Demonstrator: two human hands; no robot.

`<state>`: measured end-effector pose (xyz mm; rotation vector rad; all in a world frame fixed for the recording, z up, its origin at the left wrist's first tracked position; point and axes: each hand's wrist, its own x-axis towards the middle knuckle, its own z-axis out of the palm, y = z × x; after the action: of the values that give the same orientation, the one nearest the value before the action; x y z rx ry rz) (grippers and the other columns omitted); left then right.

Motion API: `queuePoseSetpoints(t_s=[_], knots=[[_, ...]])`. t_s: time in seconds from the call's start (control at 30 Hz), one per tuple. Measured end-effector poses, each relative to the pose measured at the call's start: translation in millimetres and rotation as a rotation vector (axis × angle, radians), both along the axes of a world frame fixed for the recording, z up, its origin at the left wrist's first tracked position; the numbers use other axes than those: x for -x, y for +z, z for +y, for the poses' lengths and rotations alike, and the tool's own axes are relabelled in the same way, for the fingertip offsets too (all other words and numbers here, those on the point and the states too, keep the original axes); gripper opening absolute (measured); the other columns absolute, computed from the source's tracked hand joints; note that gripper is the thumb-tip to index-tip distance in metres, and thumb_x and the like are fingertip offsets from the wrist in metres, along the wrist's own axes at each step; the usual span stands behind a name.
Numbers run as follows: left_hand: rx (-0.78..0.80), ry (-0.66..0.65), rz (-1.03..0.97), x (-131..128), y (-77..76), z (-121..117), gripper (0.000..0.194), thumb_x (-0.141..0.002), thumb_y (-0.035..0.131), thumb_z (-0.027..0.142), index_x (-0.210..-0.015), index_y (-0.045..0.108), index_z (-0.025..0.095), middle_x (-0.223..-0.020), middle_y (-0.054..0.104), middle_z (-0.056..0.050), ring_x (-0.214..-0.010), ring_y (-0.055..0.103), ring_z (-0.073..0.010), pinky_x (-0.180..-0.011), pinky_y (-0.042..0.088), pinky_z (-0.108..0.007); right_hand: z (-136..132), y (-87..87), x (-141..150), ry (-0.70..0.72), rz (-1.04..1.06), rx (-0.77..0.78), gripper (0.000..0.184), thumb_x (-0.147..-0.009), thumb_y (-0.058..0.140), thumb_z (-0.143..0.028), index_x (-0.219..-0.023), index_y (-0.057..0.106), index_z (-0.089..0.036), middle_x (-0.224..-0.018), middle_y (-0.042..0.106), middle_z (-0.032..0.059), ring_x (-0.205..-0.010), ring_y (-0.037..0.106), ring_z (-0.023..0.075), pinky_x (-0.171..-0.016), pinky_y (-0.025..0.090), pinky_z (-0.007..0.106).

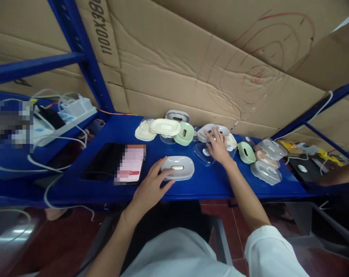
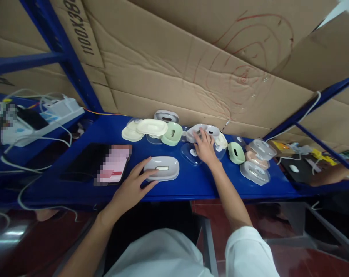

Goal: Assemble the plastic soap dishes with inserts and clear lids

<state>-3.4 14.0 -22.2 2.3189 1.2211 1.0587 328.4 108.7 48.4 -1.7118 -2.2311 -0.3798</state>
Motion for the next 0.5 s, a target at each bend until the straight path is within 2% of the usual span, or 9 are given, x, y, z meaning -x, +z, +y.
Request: queuePoseSetpoints(t_s=[0.07, 0.17, 0.23, 0.3, 0.4, 0.5], knots=[[0.010, -0.001, 0.000, 0, 0.4, 0, 0.031, -0.104, 0.066, 0.033, -0.134, 0.071, 0.027, -0.170, 0.043, -0.009, -0.157, 0.044, -0.0335, -0.127, 0.045, -0.054, -16, -15.7, 2, -0.009, 0.055, -0.019, 0.053, -0.109, 0.048, -0.036, -0.159, 0.052, -0.020, -0.165, 0.047, 0.0196, -0.151, 0.045, 0.0371, -0.119, 0.037, 0.061], [0.041, -0.009, 0.003, -1, 2.5, -1, 0.030, -0.103, 0.066, 0.032, -0.133, 0.070, 0.028, -0.171, 0.041, -0.008, -0.157, 0.044, -0.0326, -0.128, 0.044, -0.052, -42, -33.3, 1, 0.035, 0.119, 0.068, 0.057, -0.108, 0.053, -0.051, -0.157, 0.055, -0.023, -0.156, 0.059, 0.0173, -0.144, 0.054, 0.0365, -0.114, 0.047, 0.060], [0.079, -0.013, -0.002, 0, 4.4, -2, 0.034, -0.103, 0.067, 0.033, -0.137, 0.067, 0.029, -0.171, 0.041, -0.007, -0.156, 0.045, -0.0308, -0.128, 0.043, -0.050, -57, -37.9, 0, 0.058, 0.200, 0.089, 0.054, -0.107, 0.054, -0.053, -0.153, 0.060, -0.024, -0.153, 0.062, 0.0164, -0.143, 0.056, 0.0368, -0.112, 0.051, 0.060], [0.140, -0.011, -0.017, 1, 6.0, -2, 0.048, -0.103, 0.069, 0.035, -0.149, 0.057, 0.033, -0.171, 0.042, -0.006, -0.156, 0.046, -0.0287, -0.128, 0.043, -0.048, -68, -36.3, 3, 0.107, 0.353, 0.051, 0.047, -0.108, 0.053, -0.049, -0.148, 0.065, -0.026, -0.149, 0.066, 0.0137, -0.141, 0.059, 0.0330, -0.115, 0.052, 0.057], [0.214, -0.005, -0.072, 2, 6.2, -3, 0.072, -0.100, 0.073, 0.035, -0.163, 0.037, 0.037, -0.171, 0.041, -0.007, -0.158, 0.044, -0.0279, -0.129, 0.042, -0.047, -85, -29.4, 20, 0.304, 0.495, 0.069, 0.041, -0.110, 0.054, -0.040, -0.148, 0.064, -0.031, -0.148, 0.068, 0.0080, -0.144, 0.058, 0.0266, -0.121, 0.049, 0.052], [0.242, -0.015, -0.126, 3, 4.8, -3, 0.088, -0.097, 0.077, 0.034, -0.168, 0.025, 0.038, -0.171, 0.041, -0.009, -0.157, 0.045, -0.0298, -0.129, 0.041, -0.049, -98, -26.7, 47, 0.531, 0.393, 0.181, 0.043, -0.110, 0.053, -0.030, -0.153, 0.059, -0.032, -0.157, 0.062, 0.0056, -0.154, 0.047, 0.0244, -0.129, 0.038, 0.056]])
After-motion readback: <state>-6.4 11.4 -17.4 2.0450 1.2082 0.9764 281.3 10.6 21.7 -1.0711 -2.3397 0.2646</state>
